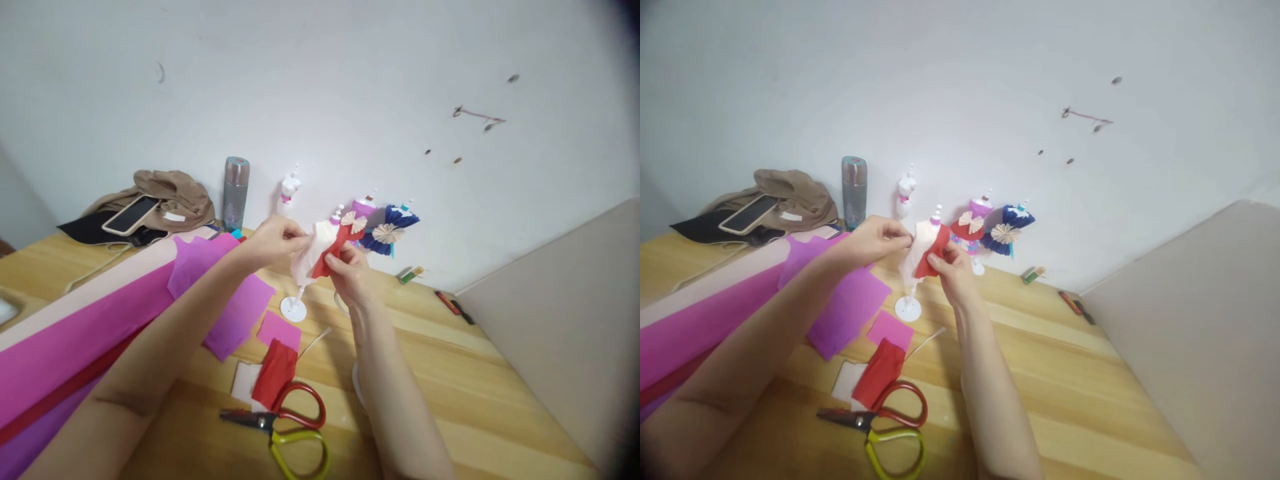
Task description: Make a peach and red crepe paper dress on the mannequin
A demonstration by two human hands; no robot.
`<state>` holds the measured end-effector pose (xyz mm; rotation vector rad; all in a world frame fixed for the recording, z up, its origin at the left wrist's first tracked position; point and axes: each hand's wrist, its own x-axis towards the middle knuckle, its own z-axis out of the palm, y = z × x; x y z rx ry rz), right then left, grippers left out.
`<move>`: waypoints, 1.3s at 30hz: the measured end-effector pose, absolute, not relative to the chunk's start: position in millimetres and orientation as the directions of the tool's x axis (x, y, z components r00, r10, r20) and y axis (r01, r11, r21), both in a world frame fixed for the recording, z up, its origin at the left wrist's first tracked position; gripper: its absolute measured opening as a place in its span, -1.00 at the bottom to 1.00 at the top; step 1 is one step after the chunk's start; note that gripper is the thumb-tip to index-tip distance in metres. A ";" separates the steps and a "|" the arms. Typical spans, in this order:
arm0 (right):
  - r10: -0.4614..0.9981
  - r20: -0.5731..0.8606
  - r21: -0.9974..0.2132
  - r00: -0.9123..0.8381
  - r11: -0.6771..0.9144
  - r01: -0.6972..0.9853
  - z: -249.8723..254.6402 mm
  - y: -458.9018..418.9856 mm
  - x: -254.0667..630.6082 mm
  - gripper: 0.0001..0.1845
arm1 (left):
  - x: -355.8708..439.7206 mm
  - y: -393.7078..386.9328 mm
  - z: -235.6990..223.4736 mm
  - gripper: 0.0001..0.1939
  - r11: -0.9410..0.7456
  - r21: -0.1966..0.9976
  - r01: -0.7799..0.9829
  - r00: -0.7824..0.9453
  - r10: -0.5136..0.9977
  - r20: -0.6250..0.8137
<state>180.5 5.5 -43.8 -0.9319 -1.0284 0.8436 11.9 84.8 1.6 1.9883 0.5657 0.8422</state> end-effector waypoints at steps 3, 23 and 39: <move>0.903 0.315 -0.921 0.293 0.366 -0.136 -43.0 5.3 181.2 -0.67 | 8.4 87.1 2.6 -0.87 -0.488 0.873 -0.004 0.754 0.572 0.323; 0.882 0.366 -0.910 0.297 0.406 -0.085 -45.5 6.8 181.9 -0.67 | 19.7 95.2 -11.7 -0.90 -0.419 0.903 0.098 0.719 0.657 0.226; 0.882 0.366 -0.914 0.296 0.401 -0.067 -47.0 6.9 182.4 -0.68 | 18.8 91.2 -9.3 -0.74 -0.598 0.793 0.115 0.733 0.591 0.339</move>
